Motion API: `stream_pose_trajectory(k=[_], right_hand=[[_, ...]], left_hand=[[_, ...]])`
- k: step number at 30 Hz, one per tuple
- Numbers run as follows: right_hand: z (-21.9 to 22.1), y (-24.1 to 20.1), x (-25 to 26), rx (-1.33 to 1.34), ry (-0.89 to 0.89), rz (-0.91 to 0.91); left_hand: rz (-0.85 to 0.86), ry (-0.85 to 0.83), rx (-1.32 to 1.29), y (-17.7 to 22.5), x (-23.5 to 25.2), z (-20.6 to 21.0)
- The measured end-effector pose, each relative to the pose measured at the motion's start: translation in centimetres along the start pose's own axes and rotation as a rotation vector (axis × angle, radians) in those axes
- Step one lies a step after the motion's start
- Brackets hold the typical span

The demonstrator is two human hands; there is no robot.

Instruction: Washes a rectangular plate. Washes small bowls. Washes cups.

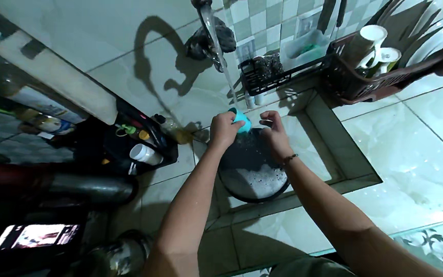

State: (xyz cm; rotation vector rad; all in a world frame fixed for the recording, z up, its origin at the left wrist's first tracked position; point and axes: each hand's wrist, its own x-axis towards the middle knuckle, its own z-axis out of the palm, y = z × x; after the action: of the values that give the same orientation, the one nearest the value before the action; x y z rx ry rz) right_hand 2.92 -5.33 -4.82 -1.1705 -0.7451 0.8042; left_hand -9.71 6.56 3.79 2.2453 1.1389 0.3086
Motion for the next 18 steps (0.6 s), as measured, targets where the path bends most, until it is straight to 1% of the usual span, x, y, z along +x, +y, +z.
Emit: stream_pose_trajectory(k=[1,2,4,6,8,9,10,11,13,14,15,16,17,18], right_hand=[[-0.1,1.1,0.3,-0.201,-0.051,-0.061],[0.2,2.0,0.7,-0.344,-0.108,-0.113],[1.6,3.0,1.2,-0.508,-0.145,-0.196],[3.0,3.1,2.1,-0.596,-0.085,-0.241],[3.8,2.8,3.2,-0.614,-0.01,-0.255],[3.8,2.8,3.8,-0.609,0.013,-0.257],[3.5,2.8,4.4,-0.598,0.02,-0.254],[3.1,2.9,4.8,-0.58,0.016,-0.257],[2.2,3.2,5.0,-0.524,-0.037,-0.287],[1.9,3.5,4.8,-0.509,-0.069,-0.307],[1.9,3.7,4.7,-0.507,-0.101,-0.32],[2.0,3.7,4.8,-0.515,-0.125,-0.334],[2.2,3.7,4.9,-0.538,-0.133,-0.352],[2.3,3.7,5.0,-0.561,-0.135,-0.359]], left_hand=[[-0.028,0.014,-0.024,0.3,0.1,0.1],[-0.053,0.023,-0.027,0.7,0.2,0.1],[-0.089,0.016,0.02,1.6,0.3,0.5],[-0.13,0.009,0.037,2.4,0.4,1.5],[-0.142,0.044,-0.103,2.5,0.1,2.8],[-0.111,0.043,-0.161,2.3,-0.2,3.3],[-0.039,0.01,-0.162,2.0,-0.7,3.5],[0.074,-0.037,-0.086,1.4,-1.0,3.5],[0.344,-0.15,0.24,-0.7,-0.8,2.8],[0.432,-0.223,0.431,-1.6,-0.5,2.2],[0.474,-0.287,0.593,-2.0,-0.2,1.6],[0.445,-0.352,0.708,-1.6,-0.1,1.2],[0.365,-0.399,0.76,-1.1,-0.1,1.4],[0.272,-0.419,0.722,-0.6,-0.3,1.9]])
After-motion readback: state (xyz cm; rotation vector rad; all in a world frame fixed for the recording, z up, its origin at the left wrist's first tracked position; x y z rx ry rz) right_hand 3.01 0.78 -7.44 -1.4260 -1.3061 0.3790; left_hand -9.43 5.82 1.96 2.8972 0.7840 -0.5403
